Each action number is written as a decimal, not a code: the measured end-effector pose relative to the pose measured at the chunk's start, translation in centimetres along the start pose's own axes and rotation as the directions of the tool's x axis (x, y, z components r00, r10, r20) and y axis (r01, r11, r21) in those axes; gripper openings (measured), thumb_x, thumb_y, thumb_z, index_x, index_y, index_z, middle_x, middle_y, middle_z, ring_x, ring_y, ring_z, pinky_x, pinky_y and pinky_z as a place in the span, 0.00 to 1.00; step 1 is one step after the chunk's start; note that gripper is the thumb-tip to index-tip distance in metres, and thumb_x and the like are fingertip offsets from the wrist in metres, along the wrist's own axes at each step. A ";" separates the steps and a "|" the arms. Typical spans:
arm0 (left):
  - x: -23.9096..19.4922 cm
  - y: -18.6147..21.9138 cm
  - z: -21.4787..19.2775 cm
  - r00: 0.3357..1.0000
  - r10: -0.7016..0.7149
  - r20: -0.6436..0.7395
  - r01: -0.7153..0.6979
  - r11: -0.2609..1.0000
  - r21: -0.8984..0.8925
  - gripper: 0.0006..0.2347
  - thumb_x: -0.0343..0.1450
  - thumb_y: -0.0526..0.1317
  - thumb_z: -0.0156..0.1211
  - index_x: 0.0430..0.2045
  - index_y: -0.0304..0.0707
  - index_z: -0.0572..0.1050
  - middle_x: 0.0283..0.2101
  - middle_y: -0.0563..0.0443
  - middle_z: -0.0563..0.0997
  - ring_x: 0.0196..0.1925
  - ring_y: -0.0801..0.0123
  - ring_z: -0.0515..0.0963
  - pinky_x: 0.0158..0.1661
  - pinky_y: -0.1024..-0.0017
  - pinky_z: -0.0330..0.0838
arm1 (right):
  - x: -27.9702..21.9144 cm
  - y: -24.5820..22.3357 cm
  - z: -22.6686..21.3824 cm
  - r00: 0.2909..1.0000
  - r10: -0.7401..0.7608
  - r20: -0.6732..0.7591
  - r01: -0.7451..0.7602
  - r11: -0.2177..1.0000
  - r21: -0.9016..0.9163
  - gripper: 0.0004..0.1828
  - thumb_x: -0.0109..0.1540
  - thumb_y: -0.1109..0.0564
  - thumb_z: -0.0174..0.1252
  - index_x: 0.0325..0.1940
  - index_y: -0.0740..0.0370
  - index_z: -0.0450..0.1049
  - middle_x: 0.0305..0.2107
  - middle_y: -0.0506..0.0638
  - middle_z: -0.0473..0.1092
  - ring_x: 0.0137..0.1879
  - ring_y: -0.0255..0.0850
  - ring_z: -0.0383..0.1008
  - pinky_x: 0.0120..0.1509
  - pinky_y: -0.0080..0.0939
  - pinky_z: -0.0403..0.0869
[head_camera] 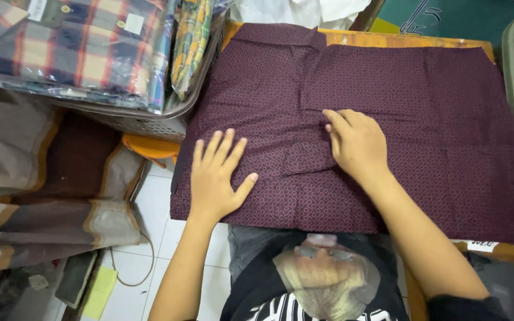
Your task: The person folds a maroon patterned shirt on a wooden table, aligning the sleeves and hem, then folds it into a compact rectangle. The person places the folded shirt into a clear plastic bag and smooths the bag on the table.
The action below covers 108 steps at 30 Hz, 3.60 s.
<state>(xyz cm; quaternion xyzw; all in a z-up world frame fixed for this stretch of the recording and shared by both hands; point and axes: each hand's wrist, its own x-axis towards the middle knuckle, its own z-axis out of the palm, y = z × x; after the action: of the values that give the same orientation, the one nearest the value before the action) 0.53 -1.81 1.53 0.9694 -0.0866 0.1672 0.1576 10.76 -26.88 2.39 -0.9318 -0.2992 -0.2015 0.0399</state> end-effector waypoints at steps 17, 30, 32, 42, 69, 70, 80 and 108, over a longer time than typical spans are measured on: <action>-1.5 -4.8 -1.8 0.966 0.170 0.194 -0.197 0.972 0.130 0.25 0.62 0.56 0.43 0.54 0.53 0.59 0.60 0.52 0.59 0.60 0.62 0.57 0.56 0.58 0.46 | -11.0 5.9 -3.6 0.987 0.036 0.154 -0.064 0.981 0.184 0.26 0.59 0.51 0.39 0.62 0.53 0.53 0.63 0.55 0.41 0.68 0.50 0.34 0.65 0.54 0.40; -1.2 -1.4 -0.8 0.949 0.311 0.055 -0.315 0.945 0.090 0.27 0.61 0.57 0.44 0.53 0.47 0.60 0.59 0.47 0.59 0.61 0.57 0.57 0.57 0.55 0.45 | -18.1 13.8 -4.7 0.794 0.599 0.102 -0.547 0.778 -0.308 0.26 0.59 0.45 0.42 0.60 0.54 0.59 0.57 0.55 0.56 0.61 0.47 0.55 0.47 0.49 0.63; -0.9 -0.3 0.0 0.940 0.324 0.105 -0.336 0.932 0.134 0.27 0.62 0.59 0.42 0.53 0.50 0.60 0.59 0.48 0.58 0.60 0.58 0.57 0.56 0.56 0.45 | -17.1 13.0 -5.3 0.875 0.475 -0.093 -0.452 0.732 -0.509 0.26 0.57 0.46 0.52 0.58 0.56 0.66 0.54 0.51 0.65 0.55 0.43 0.68 0.32 0.47 0.73; -1.0 2.8 1.4 0.944 0.298 0.143 -0.312 0.947 0.082 0.30 0.62 0.63 0.38 0.55 0.47 0.57 0.60 0.45 0.56 0.62 0.55 0.53 0.56 0.54 0.42 | -13.6 16.4 -2.2 0.856 0.302 0.420 -0.385 0.914 0.129 0.28 0.59 0.43 0.29 0.63 0.49 0.48 0.63 0.50 0.41 0.68 0.52 0.36 0.63 0.62 0.38; 25.5 -9.0 13.7 0.928 -0.365 0.072 0.347 0.919 0.186 0.33 0.66 0.60 0.42 0.50 0.21 0.54 0.56 0.25 0.53 0.58 0.40 0.51 0.54 0.53 0.43 | 3.8 31.1 3.2 0.748 0.270 0.606 -0.126 0.955 -0.270 0.47 0.42 0.53 0.60 0.63 0.43 0.48 0.59 0.48 0.51 0.64 0.46 0.48 0.62 0.56 0.44; 25.1 -9.3 14.5 0.948 -0.314 -0.056 0.318 0.937 0.146 0.30 0.67 0.58 0.48 0.48 0.24 0.57 0.53 0.24 0.55 0.56 0.37 0.53 0.53 0.49 0.45 | 3.8 31.4 3.3 0.757 0.272 0.594 -0.029 0.922 -0.385 0.47 0.39 0.45 0.63 0.61 0.36 0.52 0.56 0.48 0.58 0.61 0.49 0.56 0.60 0.50 0.50; 22.7 -8.8 7.9 0.889 -0.231 -0.395 0.058 0.913 -0.404 0.10 0.61 0.33 0.59 0.26 0.37 0.62 0.29 0.48 0.70 0.32 0.62 0.69 0.34 0.68 0.61 | 0.8 32.4 -2.0 0.858 0.029 0.512 0.373 0.650 -0.662 0.25 0.38 0.25 0.42 0.33 0.28 0.72 0.45 0.19 0.65 0.60 0.20 0.64 0.65 0.28 0.59; -2.7 -5.9 -3.6 0.918 0.303 0.255 -0.072 0.761 -0.645 0.10 0.55 0.32 0.56 0.21 0.51 0.80 0.37 0.65 0.81 0.45 0.76 0.73 0.49 0.71 0.46 | -18.4 25.3 -6.9 0.834 0.139 0.534 0.139 0.884 -0.446 0.44 0.45 0.56 0.44 0.65 0.40 0.43 0.58 0.37 0.53 0.67 0.34 0.50 0.51 0.34 0.68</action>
<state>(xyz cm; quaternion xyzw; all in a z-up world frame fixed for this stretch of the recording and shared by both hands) -1.71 5.25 2.20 0.8620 -0.2611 -0.0281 0.4336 9.20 -58.88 2.50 -0.9313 -0.2403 0.0099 -0.2737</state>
